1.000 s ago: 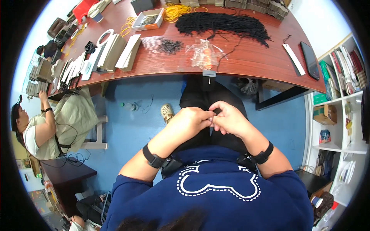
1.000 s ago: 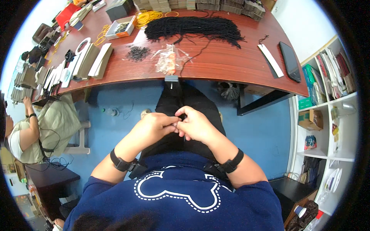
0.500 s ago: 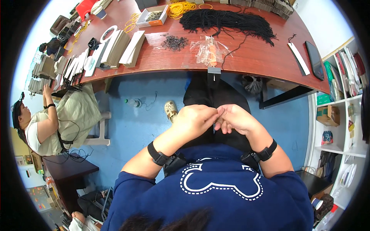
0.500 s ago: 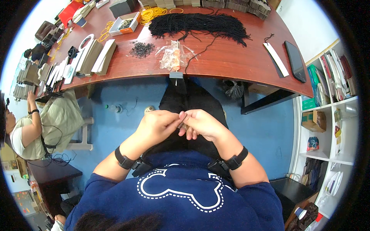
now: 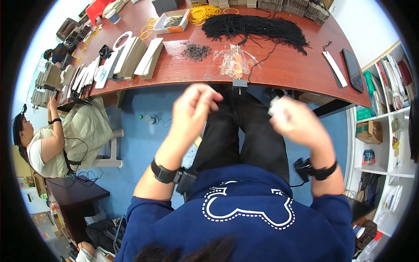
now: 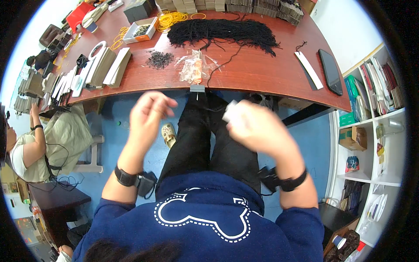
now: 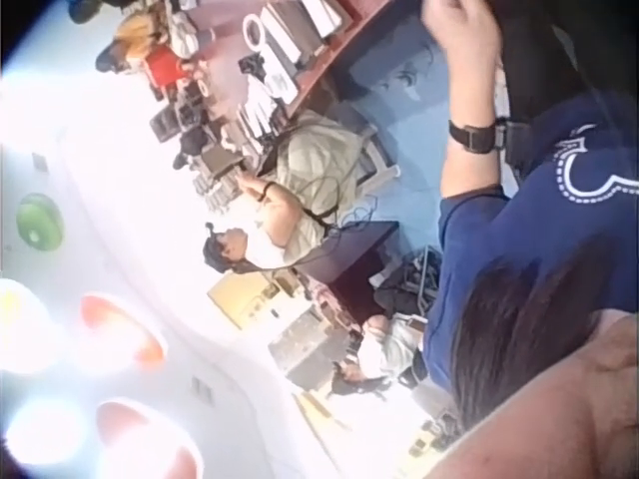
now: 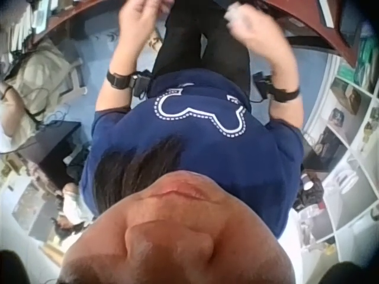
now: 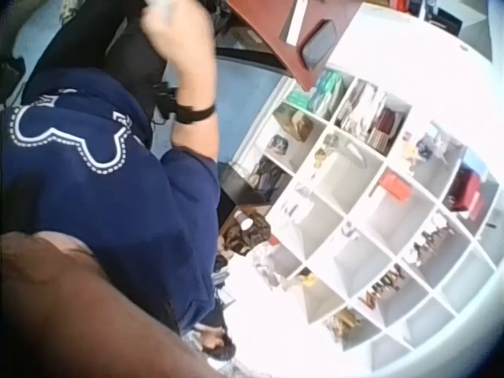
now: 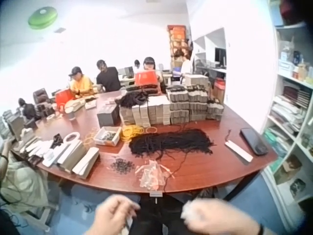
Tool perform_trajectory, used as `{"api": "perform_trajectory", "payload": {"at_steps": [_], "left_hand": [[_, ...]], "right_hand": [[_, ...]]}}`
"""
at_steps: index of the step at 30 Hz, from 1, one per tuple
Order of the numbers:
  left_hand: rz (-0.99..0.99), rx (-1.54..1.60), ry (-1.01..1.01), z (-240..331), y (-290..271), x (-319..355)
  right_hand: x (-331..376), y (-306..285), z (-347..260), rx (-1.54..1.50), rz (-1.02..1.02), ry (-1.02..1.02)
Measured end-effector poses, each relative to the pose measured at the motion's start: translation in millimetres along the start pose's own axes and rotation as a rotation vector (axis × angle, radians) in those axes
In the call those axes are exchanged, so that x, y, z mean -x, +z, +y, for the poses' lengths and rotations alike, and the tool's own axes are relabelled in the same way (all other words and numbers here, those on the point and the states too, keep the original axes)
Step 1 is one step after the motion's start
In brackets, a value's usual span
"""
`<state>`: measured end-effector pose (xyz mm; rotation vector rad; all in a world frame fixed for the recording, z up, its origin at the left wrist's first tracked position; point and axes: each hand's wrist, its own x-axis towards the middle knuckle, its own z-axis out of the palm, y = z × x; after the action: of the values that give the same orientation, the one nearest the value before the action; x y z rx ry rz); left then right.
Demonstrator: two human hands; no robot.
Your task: Thread string through a stack of product tags and bundle them.
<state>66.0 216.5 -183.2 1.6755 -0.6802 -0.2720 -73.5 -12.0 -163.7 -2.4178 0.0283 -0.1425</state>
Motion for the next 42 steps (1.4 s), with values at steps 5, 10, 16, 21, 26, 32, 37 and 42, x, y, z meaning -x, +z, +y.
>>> {"api": "perform_trajectory", "payload": {"at_steps": [5, 10, 16, 21, 26, 32, 37, 42], "left_hand": [[0.459, -0.88, 0.402, 0, -90, -72], [0.347, -1.207, -0.013, -23, -121, -98], [0.489, -1.122, 0.175, -37, -131, -97], [0.581, -0.747, 0.339, 2, -90, -76], [-0.02, -0.346, 0.228, -31, 3, -13], [-0.172, -0.124, -0.155, -51, 52, 10], [-0.134, -0.189, -0.013, -57, 51, 6], [-0.135, -0.298, 0.109, -58, 52, 2]], "right_hand": [[-31, -114, 86, 0.374, 0.548, 0.31], [-35, -129, 141, 0.887, 0.558, 0.392], [-40, -77, 101, 0.475, 0.662, 0.048], [-32, -24, 42, -0.082, 0.638, 0.015], [-26, 41, -9, -0.388, 0.119, 0.123], [-37, 94, 13, -0.562, 0.311, 0.124], [-40, 93, 16, -0.368, 0.283, 0.126], [-42, 86, 11, -0.393, 0.276, 0.194]]}}
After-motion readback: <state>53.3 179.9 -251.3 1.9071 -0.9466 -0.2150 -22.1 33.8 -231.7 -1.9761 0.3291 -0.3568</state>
